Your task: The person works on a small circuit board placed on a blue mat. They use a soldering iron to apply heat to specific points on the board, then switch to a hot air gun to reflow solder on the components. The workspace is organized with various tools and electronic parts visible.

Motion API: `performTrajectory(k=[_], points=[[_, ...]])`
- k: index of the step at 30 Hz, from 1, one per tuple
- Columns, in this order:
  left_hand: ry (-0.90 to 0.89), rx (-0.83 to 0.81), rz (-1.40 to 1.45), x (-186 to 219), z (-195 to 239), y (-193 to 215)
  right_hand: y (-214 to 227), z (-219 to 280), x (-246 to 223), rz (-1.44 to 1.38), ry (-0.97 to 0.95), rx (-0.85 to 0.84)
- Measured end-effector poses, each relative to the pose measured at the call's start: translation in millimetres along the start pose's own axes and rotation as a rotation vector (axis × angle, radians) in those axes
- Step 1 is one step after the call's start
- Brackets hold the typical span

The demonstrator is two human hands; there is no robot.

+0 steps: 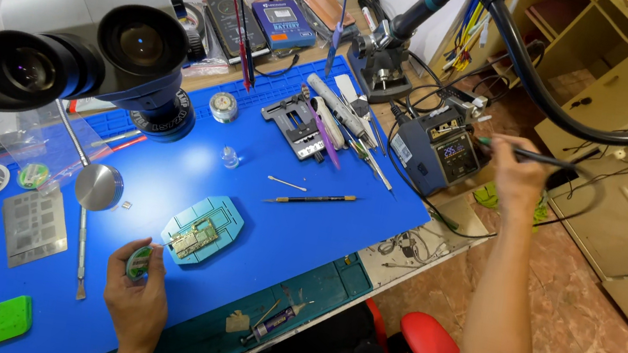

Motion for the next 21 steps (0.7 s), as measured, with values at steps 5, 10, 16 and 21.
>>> performTrajectory(k=[5, 10, 16, 21], points=[[0.029, 0.007, 0.01, 2, 1, 2, 32, -22, 55, -0.519, -0.06, 0.379], [0.055, 0.009, 0.022, 3, 0, -4, 34, -5, 76, -0.935, -0.238, 0.371], [-0.002, 0.028, 0.013, -10, -6, -3, 34, 54, 12, -1.017, 0.09, 0.126], [-0.373, -0.015, 0.019, 18, 0, 2, -24, 139, -58, -0.819, 0.431, -0.249]])
Point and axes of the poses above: each hand's wrist, its own z-axis away from the middle knuckle, its own y-axis out of the back of the hand, x = y × z, the point moved 10 cm from there along -z, towards the middle knuckle, and after that the axes turned 5 degrees about z, right-handed, at the moved point
